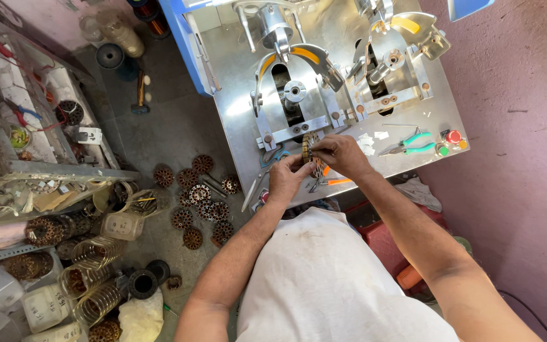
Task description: The person operates a dual-station motor winding machine, loading and unloading stator cores and using pliers to adjust copper windings. They then manually insert small white insulating pieces into the slots of a stator core by hand.
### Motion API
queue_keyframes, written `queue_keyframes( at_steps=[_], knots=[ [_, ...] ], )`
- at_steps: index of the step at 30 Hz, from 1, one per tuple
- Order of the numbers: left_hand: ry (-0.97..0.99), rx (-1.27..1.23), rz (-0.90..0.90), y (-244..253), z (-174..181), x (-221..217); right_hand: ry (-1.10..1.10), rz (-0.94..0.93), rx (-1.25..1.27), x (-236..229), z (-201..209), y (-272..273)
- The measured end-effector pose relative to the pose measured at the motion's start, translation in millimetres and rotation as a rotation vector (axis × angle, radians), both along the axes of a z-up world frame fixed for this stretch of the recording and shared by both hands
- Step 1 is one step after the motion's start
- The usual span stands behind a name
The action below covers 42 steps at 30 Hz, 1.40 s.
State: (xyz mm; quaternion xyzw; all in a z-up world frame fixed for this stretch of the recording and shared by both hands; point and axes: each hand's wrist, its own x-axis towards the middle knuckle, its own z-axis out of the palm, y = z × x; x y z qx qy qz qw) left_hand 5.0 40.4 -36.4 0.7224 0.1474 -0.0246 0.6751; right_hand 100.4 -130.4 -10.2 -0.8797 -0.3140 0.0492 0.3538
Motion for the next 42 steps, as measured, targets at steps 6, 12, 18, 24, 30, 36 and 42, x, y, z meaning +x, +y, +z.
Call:
queue_keyframes(
  at_steps=[6, 12, 18, 24, 30, 36, 42],
  knots=[
    [0.022, -0.045, 0.005, -2, -9, 2, -0.005, -0.04, 0.006, -8, 1, 2],
    [-0.035, -0.13, 0.019, -6, -16, 2, -0.06, 0.002, 0.03, -7, 0, -1],
    [-0.07, -0.089, 0.077, -11, -7, -3, -0.013, -0.004, 0.056, -15, 4, -1],
    [-0.01, 0.166, 0.048, -14, 6, -4, 0.047, 0.07, 0.056, -6, 0, -13],
    [-0.118, 0.139, 0.06, -22, 17, -10, 0.01, -0.21, -0.115, 8, -19, -82],
    [0.023, 0.23, 0.083, -24, 19, -3, -0.041, -0.285, -0.365, 27, -41, -122],
    [-0.002, 0.219, 0.087, -18, 13, -4, -0.031, -0.287, -0.472, 33, -52, -120]
  ],
)
